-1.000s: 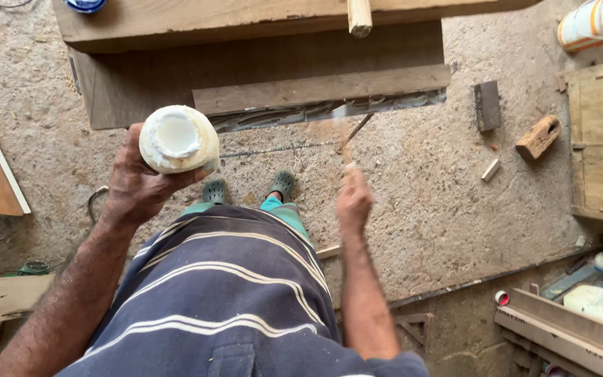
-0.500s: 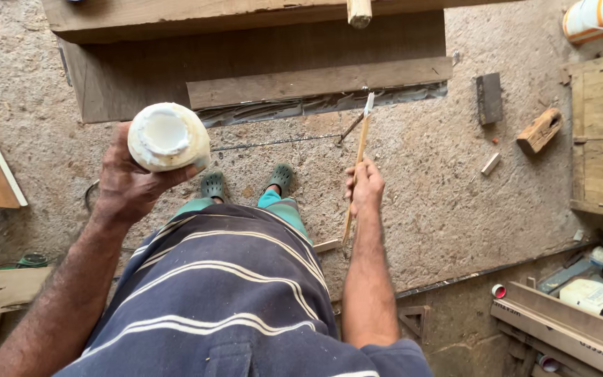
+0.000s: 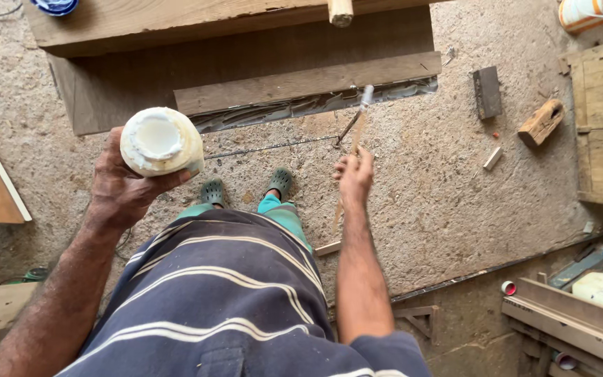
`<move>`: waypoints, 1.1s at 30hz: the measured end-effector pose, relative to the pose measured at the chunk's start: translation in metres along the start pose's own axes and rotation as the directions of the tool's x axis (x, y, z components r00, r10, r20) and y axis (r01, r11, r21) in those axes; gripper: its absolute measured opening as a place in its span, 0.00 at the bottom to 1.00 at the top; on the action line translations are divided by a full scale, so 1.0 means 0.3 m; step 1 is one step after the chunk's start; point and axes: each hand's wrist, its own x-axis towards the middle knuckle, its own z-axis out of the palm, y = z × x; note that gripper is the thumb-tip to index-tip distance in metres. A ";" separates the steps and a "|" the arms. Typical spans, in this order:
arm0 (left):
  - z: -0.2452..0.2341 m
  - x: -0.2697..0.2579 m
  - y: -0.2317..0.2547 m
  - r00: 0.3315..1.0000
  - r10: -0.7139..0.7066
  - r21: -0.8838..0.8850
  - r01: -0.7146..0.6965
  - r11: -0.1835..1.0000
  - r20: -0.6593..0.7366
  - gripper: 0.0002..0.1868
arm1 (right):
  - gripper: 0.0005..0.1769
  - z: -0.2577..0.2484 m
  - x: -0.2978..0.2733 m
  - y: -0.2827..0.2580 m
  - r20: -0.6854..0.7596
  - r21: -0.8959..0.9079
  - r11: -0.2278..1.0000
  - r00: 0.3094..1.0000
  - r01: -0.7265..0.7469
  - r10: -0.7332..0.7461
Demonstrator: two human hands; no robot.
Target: The person opens a container of white adhesive and uses a brush to apply the glue to the edges of wooden planks on a workbench. The person repeatedly dips the brush into the container and spreads the adhesive along the wood.
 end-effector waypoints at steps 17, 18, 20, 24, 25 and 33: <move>0.026 -0.022 0.014 0.999 -0.027 0.052 0.026 0.998 0.022 0.38 | 0.22 -0.002 0.015 0.174 -0.140 -0.519 0.818 0.919 0.248 -0.368; 0.028 -0.026 0.019 0.999 -0.008 0.014 0.007 1.000 0.048 0.37 | 0.22 0.016 -0.004 0.173 -0.137 -0.538 0.813 0.928 0.224 -0.346; 0.053 0.002 0.021 0.998 0.036 0.038 -0.038 0.999 0.055 0.38 | 0.22 0.004 -0.030 0.167 -0.098 -0.581 0.777 0.928 0.240 -0.359; 0.052 -0.014 0.003 0.999 0.038 0.156 -0.041 0.987 0.023 0.39 | 0.22 -0.052 -0.118 0.179 -0.029 -0.628 0.705 0.895 0.330 -0.445; 0.050 -0.009 -0.002 0.999 0.041 0.139 -0.044 0.989 0.025 0.39 | 0.21 -0.066 -0.121 0.155 -0.041 -0.631 0.693 0.878 0.348 -0.477; 0.085 0.024 -0.041 0.967 0.252 0.332 -0.246 0.910 0.024 0.39 | 0.22 -0.137 -0.196 -0.302 0.371 -0.439 0.694 0.819 0.570 -0.438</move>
